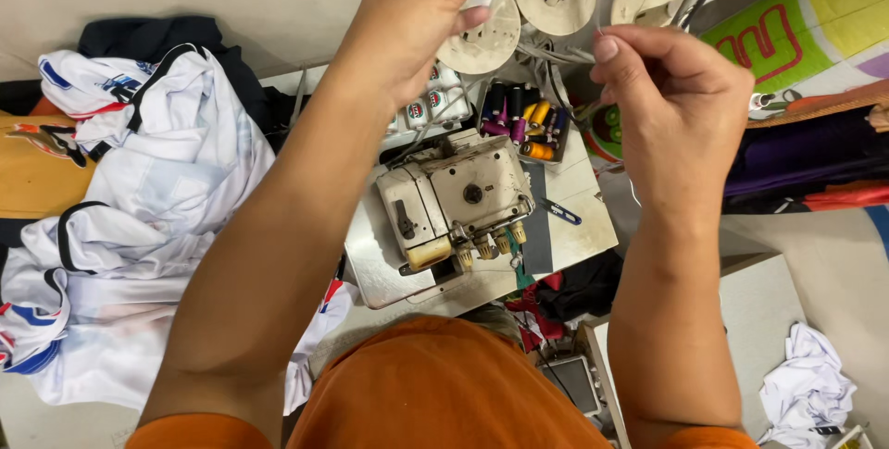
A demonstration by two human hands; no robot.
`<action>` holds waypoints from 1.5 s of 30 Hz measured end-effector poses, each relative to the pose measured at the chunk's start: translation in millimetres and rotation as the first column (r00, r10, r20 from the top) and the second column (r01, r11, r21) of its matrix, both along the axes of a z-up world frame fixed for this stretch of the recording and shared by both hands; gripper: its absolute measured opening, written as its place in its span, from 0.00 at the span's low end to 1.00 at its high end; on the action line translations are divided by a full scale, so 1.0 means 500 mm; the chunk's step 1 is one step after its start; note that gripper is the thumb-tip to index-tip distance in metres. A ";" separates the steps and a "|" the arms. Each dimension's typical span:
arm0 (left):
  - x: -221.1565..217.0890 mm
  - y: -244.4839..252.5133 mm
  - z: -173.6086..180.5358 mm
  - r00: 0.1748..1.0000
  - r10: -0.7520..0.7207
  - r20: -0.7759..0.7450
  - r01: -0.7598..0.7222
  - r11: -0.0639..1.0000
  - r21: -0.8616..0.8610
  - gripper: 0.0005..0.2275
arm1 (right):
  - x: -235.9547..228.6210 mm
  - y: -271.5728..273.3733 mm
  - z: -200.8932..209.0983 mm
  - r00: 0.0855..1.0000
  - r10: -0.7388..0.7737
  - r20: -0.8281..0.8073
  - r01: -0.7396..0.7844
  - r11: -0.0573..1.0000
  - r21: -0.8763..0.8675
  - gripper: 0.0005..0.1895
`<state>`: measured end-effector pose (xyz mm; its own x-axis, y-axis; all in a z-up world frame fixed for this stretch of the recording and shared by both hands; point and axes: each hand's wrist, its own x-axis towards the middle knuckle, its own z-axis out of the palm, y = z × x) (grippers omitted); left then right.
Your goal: The person threads and adjusts components on a sewing machine using a small screwdriver and thread.
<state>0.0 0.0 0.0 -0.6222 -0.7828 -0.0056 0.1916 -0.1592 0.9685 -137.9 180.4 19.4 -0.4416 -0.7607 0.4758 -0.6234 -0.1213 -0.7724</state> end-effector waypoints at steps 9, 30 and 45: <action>0.044 0.044 0.049 0.981 0.158 -0.109 -0.112 0.011 -0.994 0.15 | 0.026 -0.002 0.087 0.876 0.104 -0.470 -0.093 0.995 0.046 0.01; 0.099 0.078 0.049 0.833 0.457 -0.313 -0.537 0.531 -0.656 0.05 | 0.097 -0.264 -0.037 0.067 0.654 0.753 -0.420 0.703 -0.573 0.08; 0.059 0.054 0.025 0.929 0.323 -0.181 -0.367 0.872 -0.323 0.01 | 0.065 -0.221 -0.022 0.544 0.498 0.675 -0.371 0.864 -0.339 0.11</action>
<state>29.3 26.8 12.4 -0.2912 -0.8862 0.3605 0.2879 0.2782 0.9164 -105.5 70.2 8.6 -0.3156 -0.9092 0.2717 0.2871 -0.3644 -0.8859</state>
